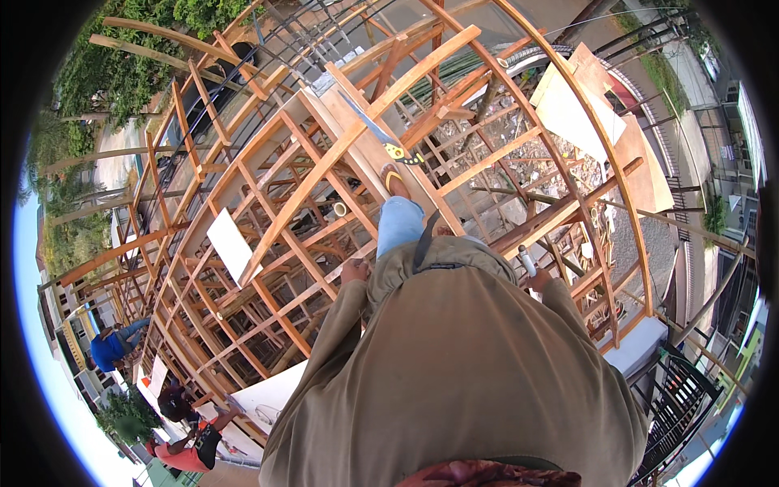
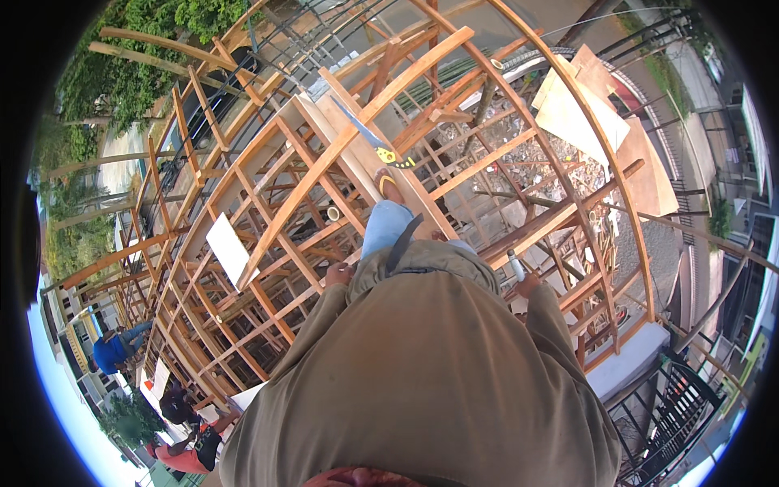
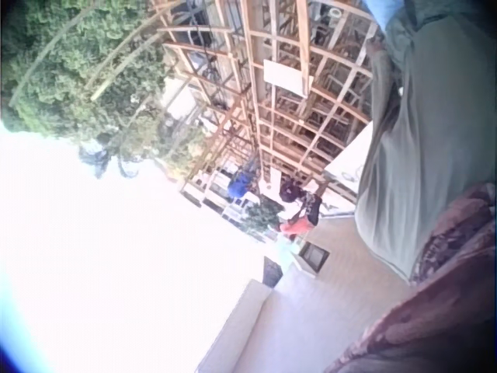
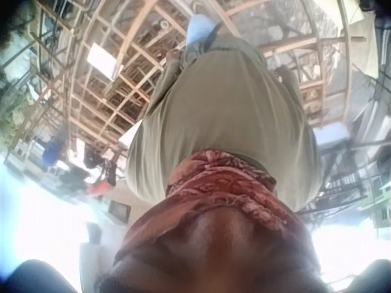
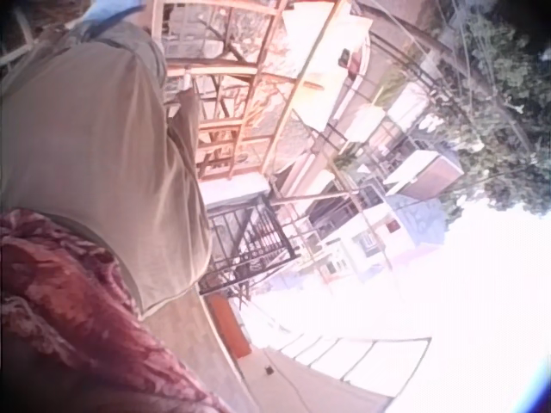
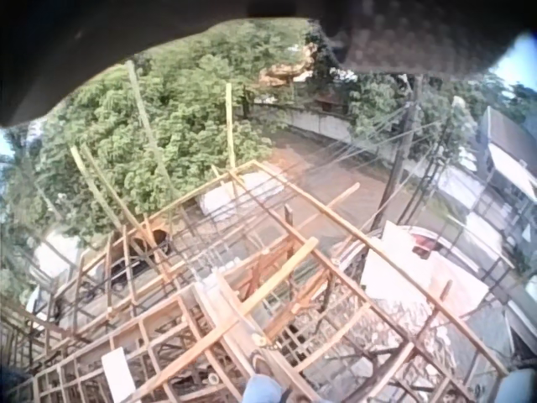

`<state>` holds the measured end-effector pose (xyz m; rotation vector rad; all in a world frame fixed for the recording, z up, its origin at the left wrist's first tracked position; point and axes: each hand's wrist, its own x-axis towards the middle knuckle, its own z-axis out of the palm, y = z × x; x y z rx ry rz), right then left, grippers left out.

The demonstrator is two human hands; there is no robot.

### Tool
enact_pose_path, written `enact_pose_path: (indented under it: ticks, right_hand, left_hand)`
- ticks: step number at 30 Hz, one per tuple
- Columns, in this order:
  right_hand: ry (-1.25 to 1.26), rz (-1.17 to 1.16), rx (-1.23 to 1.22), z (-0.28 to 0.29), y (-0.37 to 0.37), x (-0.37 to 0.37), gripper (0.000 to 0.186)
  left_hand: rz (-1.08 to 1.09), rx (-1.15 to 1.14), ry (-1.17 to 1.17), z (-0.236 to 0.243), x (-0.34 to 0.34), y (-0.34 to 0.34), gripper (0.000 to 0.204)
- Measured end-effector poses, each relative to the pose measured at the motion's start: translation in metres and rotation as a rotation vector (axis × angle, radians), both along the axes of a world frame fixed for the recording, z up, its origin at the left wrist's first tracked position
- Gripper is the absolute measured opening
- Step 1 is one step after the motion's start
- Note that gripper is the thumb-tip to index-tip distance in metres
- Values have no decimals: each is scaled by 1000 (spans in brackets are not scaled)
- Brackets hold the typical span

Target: The person uses a hand saw to cut a wooden beam on a roof frame. They position the saw, cut through the wood, and remove the cut piece.

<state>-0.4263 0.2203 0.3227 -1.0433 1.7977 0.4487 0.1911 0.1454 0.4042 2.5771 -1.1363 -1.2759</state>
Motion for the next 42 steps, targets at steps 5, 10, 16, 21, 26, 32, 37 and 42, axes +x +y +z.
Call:
enact_pose_path:
  ticks: [5,10,16,21,26,32,37,42]
  right_hand:
    - [-24,-63,35,10,-39,49,50]
    - [156,-139,-76,30,-65,106,41]
    - [171,-75,-80,112,-200,196,52]
    - [67,-121,-38,105,-282,249,59]
    - [-77,-22,-84,56,-359,307,68]
    - [-185,183,-141,-83,-418,367,42]
    - [-219,428,-409,-202,-438,386,42]
    - [-266,601,-679,-301,-438,386,23]
  left_hand:
    - [-4,-41,49,-33,44,-53,36]
    - [117,45,267,-26,59,-159,37]
    - [-196,73,21,-106,159,-251,44]
    - [-52,61,312,-143,164,-329,41]
    - [-190,92,240,-176,158,-366,39]
    - [-318,154,95,-219,141,-419,43]
    - [-458,89,-68,-308,140,-453,67]
    - [-623,-34,-278,-353,122,-473,106]
